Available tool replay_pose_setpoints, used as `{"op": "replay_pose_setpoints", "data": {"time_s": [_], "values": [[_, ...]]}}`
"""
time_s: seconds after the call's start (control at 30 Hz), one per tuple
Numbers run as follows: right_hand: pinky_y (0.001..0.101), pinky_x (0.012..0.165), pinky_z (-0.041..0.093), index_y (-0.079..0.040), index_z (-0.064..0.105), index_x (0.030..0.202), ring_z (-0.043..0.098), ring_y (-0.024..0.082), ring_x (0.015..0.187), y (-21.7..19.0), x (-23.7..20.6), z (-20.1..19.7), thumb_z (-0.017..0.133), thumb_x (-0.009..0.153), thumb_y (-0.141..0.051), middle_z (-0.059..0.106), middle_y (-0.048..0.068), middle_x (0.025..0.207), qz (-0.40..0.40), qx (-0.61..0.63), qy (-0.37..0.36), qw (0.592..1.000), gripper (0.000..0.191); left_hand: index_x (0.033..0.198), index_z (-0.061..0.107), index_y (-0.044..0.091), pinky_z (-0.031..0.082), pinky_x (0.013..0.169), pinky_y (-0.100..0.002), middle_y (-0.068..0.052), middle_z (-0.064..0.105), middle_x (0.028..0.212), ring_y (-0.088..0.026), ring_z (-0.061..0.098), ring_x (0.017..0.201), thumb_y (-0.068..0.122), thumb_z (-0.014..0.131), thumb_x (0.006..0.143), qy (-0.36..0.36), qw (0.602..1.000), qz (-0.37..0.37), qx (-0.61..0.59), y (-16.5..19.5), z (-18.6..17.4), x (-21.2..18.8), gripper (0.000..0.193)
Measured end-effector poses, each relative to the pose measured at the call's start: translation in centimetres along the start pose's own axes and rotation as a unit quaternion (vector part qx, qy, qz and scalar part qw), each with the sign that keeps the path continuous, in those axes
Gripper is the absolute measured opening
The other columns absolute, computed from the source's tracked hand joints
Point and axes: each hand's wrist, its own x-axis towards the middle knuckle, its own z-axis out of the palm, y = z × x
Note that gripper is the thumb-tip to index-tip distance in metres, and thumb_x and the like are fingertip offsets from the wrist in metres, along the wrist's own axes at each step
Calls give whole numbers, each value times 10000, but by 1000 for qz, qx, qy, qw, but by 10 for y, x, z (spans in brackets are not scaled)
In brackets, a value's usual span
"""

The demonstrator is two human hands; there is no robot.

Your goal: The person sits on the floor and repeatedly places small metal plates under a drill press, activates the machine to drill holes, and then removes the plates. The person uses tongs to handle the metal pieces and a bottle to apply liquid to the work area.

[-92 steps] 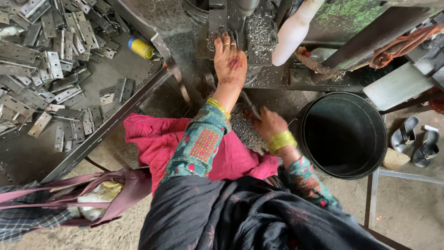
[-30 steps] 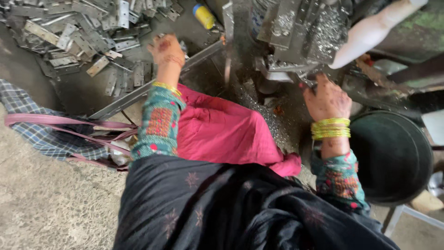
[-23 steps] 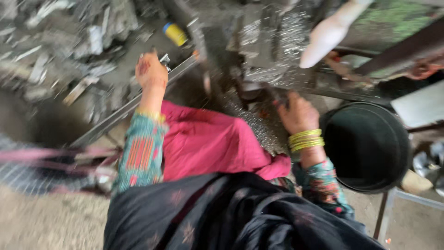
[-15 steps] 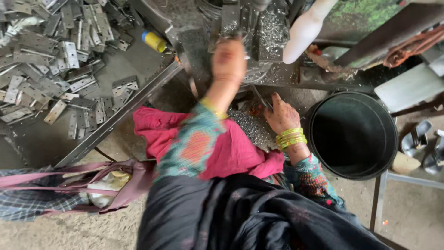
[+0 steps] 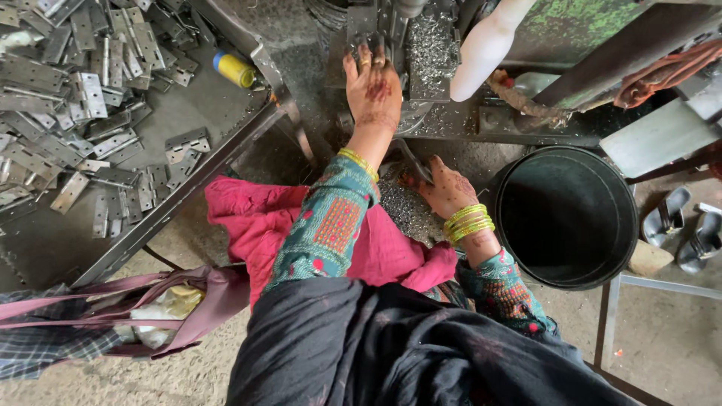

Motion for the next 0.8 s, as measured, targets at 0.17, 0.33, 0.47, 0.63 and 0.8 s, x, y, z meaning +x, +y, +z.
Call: {"op": "replay_pose_setpoints", "data": {"time_s": [0.17, 0.33, 0.47, 0.63, 0.8], "values": [[538, 807, 520, -49, 584, 1111, 671, 451, 948, 40, -2, 66, 692, 942, -384, 702, 264, 986, -40, -2, 70, 997, 390, 1426, 540, 62, 162, 1227, -547, -69, 423, 1605, -287, 297, 1522, 162, 453, 1002, -41, 999, 0, 20, 5, -1, 5, 444], [547, 713, 508, -53, 622, 952, 654, 465, 868, 40, -4, 103, 735, 935, -364, 691, 257, 894, 9, 47, 73, 996, 331, 1417, 536, 74, 236, 1199, -489, -72, 451, 1561, -259, 362, 1453, 193, 444, 1006, 11, 986, -10, 167, 0, 12, -4, 437], [584, 653, 490, -28, 620, 1023, 651, 473, 770, 49, -5, 73, 729, 889, -359, 681, 238, 824, -112, -18, 189, 975, 373, 1363, 590, 45, 298, 1185, -456, -104, 520, 1499, -264, 432, 1402, 184, 454, 1039, 6, 997, 25, 69, -4, 30, 11, 377], [579, 737, 525, -62, 623, 1025, 674, 467, 876, 41, -12, 68, 699, 912, -402, 706, 236, 903, -19, 3, 80, 997, 366, 1294, 658, 9, 376, 1166, -415, -145, 605, 1423, -272, 519, 1339, 172, 467, 1080, 87, 963, -25, 253, 5, 35, 31, 330], [591, 744, 518, -81, 623, 1094, 676, 468, 869, 31, -17, 89, 675, 906, -401, 712, 236, 901, 55, 21, 46, 997, 374, 1293, 636, 52, 207, 1204, -557, -85, 468, 1543, -301, 340, 1470, 181, 461, 988, -8, 999, 31, -33, 2, 22, 12, 375]]}}
